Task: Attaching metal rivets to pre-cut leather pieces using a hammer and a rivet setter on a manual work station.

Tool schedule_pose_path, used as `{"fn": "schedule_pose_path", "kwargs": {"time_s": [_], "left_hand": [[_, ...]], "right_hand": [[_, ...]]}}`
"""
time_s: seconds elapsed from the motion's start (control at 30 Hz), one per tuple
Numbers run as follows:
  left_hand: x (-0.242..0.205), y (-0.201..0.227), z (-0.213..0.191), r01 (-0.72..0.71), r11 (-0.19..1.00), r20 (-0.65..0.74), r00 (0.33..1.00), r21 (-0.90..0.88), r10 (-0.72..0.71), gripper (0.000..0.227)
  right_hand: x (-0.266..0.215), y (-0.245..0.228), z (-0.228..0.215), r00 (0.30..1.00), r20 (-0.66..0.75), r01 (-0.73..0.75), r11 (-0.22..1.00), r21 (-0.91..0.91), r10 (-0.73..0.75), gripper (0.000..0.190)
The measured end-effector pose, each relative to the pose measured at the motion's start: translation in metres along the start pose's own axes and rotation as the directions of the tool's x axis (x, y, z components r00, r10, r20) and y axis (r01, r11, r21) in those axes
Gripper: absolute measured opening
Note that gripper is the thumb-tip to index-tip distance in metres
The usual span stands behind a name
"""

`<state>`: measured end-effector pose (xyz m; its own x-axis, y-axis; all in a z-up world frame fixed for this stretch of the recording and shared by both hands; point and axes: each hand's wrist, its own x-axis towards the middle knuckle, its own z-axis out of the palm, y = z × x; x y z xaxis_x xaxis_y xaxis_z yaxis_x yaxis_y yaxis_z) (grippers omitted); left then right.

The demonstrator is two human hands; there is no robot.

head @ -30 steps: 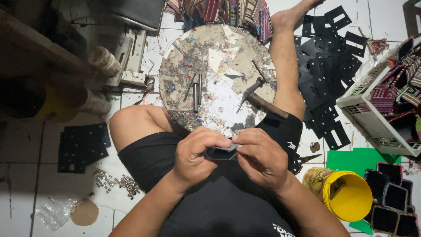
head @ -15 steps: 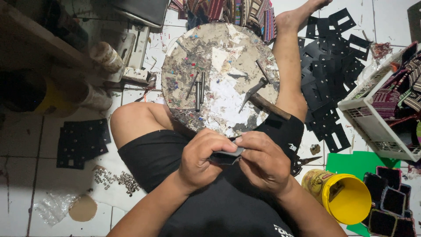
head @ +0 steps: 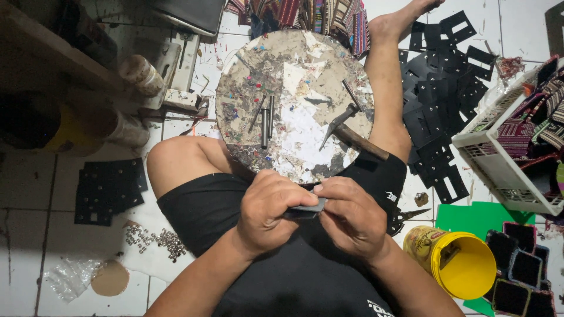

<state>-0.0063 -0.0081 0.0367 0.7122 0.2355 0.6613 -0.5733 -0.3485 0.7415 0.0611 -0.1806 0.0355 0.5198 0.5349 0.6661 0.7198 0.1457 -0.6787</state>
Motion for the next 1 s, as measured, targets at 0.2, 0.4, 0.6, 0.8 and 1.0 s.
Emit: {"fn": "schedule_pose_path", "kwargs": {"time_s": [0.2, 0.4, 0.6, 0.8, 1.0], "left_hand": [[-0.003, -0.007, -0.003, 0.11, 0.992, 0.054, 0.993, -0.057, -0.107, 0.007], [-0.009, -0.011, -0.004, 0.226, 0.962, 0.113, 0.971, -0.154, -0.21, 0.005], [-0.022, -0.022, -0.003, 0.313, 0.949, 0.163, 0.939, -0.033, -0.304, 0.008], [-0.034, -0.03, -0.005, 0.358, 0.932, 0.163, 0.924, -0.054, -0.345, 0.007], [-0.061, -0.056, -0.003, 0.568, 0.79, -0.018, 0.809, -0.23, -0.587, 0.016]], "right_hand": [[-0.005, 0.003, 0.002, 0.993, -0.009, -0.119, 0.992, -0.036, 0.119, 0.014], [-0.035, 0.027, 0.001, 0.949, 0.005, -0.314, 0.938, 0.148, 0.317, 0.029], [-0.041, 0.026, 0.008, 0.929, 0.036, -0.369, 0.929, 0.033, 0.368, 0.021], [-0.046, 0.027, 0.014, 0.904, 0.046, -0.426, 0.904, 0.03, 0.425, 0.021], [-0.03, 0.027, 0.015, 0.808, 0.05, -0.589, 0.808, 0.019, 0.588, 0.038]]}}
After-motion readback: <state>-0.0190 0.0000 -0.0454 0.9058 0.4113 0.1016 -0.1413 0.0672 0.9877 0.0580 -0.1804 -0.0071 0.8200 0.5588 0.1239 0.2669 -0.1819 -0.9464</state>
